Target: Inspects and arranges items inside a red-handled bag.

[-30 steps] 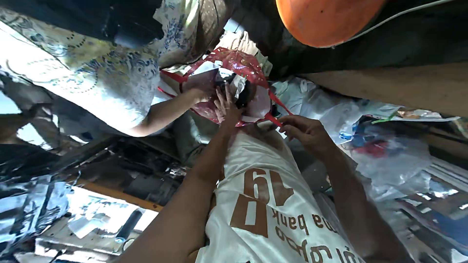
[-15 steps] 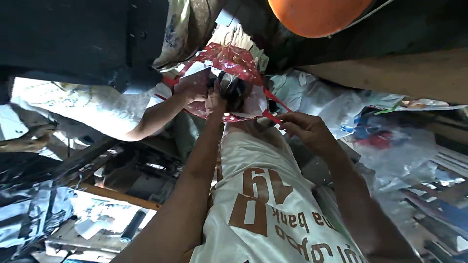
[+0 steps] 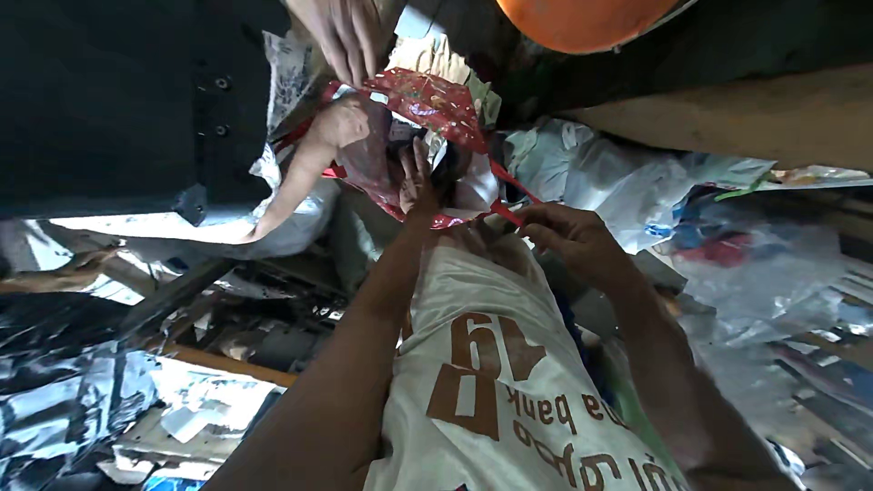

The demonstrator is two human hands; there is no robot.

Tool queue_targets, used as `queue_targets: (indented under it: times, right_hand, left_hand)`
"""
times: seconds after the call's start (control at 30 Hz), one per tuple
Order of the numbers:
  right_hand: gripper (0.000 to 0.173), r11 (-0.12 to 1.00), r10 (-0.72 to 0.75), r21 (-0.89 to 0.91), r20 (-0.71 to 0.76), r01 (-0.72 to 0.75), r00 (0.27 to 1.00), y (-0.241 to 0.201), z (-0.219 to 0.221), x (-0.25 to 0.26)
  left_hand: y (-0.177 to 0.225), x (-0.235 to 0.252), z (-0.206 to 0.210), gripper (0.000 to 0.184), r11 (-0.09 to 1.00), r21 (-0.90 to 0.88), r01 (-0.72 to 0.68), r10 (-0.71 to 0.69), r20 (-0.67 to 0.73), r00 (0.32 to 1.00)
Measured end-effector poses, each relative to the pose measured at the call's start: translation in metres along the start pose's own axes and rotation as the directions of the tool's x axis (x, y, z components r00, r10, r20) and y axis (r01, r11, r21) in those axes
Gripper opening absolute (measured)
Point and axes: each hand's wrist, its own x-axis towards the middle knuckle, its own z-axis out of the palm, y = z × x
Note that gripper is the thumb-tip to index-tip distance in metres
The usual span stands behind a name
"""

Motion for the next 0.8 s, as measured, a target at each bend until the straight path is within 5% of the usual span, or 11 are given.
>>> queue_targets:
  times: [0.2,0.33,0.43,0.63,0.8]
  right_hand:
    - [0.027,1.000,0.004,-0.011,-0.003,-0.004,1.000,0.003,-0.002,-0.002]
    - [0.027,1.000,0.007,0.012,-0.004,-0.007,1.000,0.007,0.004,0.000]
    - [0.027,1.000,-0.004,0.013,-0.006,0.004,1.000,0.009,0.006,-0.001]
    - [0.029,0.998,0.022,0.053,-0.006,-0.021,1.000,0.009,0.010,-0.001]
    - [0.029,1.000,0.001,0.015,0.002,-0.001,1.000,0.011,0.014,0.000]
  left_hand:
    - [-0.028,0.024,-0.025,0.105,0.995,-0.059,-0.084,0.087,0.055,0.995]
    - [-0.044,0.021,-0.035,0.072,0.988,-0.130,-0.081,0.111,0.235,0.966]
    - [-0.046,0.022,-0.037,0.065,0.991,-0.131,-0.037,0.073,0.283,0.956]
    - [-0.056,0.024,-0.025,0.067,0.989,-0.126,-0.072,0.087,0.123,0.989]
    - [-0.058,0.015,-0.024,0.092,0.997,-0.053,-0.046,0.047,0.007,0.999]
